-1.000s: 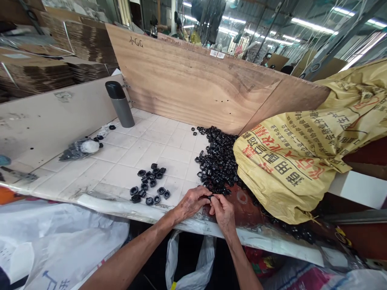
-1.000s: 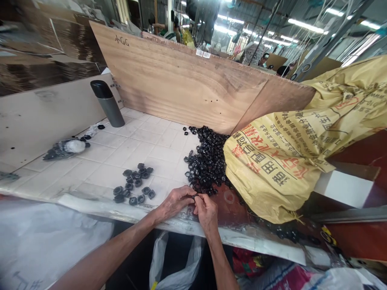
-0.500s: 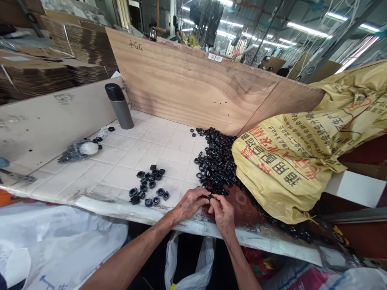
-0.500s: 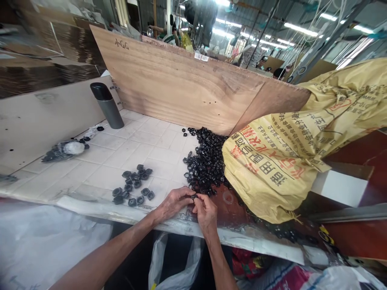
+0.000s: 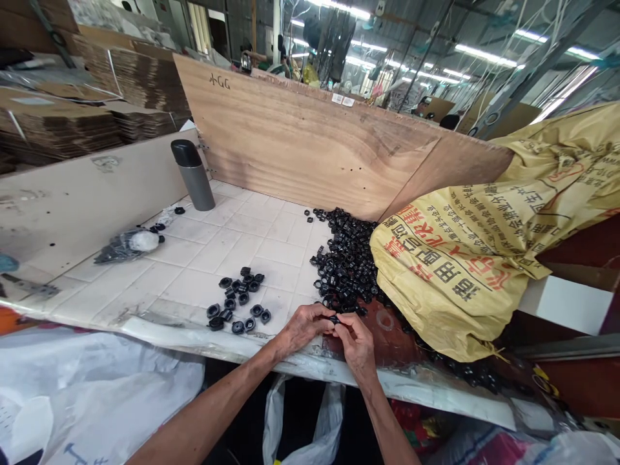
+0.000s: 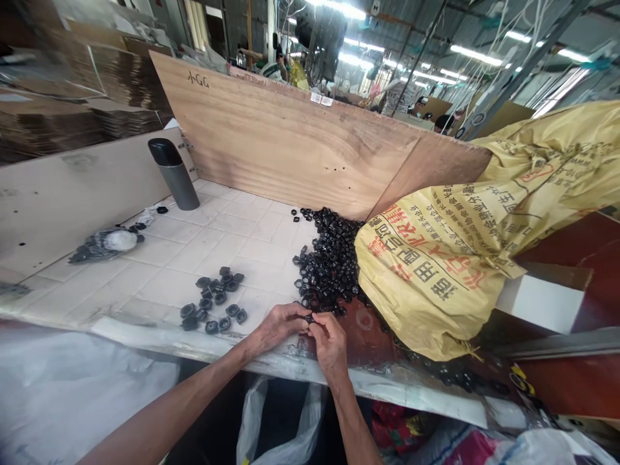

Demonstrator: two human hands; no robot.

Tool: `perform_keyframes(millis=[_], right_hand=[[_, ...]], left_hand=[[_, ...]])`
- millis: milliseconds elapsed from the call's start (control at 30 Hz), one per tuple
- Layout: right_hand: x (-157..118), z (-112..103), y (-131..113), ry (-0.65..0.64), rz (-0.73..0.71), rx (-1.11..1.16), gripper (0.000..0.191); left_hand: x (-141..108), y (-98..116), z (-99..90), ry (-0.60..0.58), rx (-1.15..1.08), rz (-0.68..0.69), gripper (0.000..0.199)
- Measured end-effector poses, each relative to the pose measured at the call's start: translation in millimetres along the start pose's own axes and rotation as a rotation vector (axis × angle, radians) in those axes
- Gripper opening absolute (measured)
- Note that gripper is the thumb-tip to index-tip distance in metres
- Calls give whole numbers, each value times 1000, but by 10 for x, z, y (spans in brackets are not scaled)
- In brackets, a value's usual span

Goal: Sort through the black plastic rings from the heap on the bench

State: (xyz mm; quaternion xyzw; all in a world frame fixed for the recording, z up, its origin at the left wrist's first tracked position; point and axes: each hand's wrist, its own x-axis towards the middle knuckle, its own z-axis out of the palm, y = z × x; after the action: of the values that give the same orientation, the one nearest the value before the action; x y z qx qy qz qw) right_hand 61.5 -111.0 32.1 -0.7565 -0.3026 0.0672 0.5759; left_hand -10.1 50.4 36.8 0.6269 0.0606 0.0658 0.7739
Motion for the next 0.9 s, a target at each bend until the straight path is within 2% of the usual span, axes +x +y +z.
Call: perform_keyframes(millis=[67,133,233,333,500,600,700,800,900], right_hand=[[-3,-8,-26,14,-98,-40,14],[-2,-15,-39,15,-154,-54,11],[3,-26,-31,14,-163,-31,11],[13,-28,-3,17,-112,-16,12],[21,11,65,32,30,-32,23],[22,32,96,11,60,-136,30],[25,33,84,65,47,-258,38],[12,20,40,109,87,-209,34],[-9,8,2,38,44,-100,31]], left_hand=[[10,26,-14,-33,-103,-99,37],[20,58,-31,-70,-130,-137,43],[25,96,-44,-95,-137,-157,46],[20,94,-29,-80,-139,-157,46],[7,26,11,-53,-154,-27,36],[-8,16,11,-32,20,114,25],[-20,25,15,-69,213,197,16],[-12,16,34,-57,108,54,24],[9,1,40,1,-136,-94,38]])
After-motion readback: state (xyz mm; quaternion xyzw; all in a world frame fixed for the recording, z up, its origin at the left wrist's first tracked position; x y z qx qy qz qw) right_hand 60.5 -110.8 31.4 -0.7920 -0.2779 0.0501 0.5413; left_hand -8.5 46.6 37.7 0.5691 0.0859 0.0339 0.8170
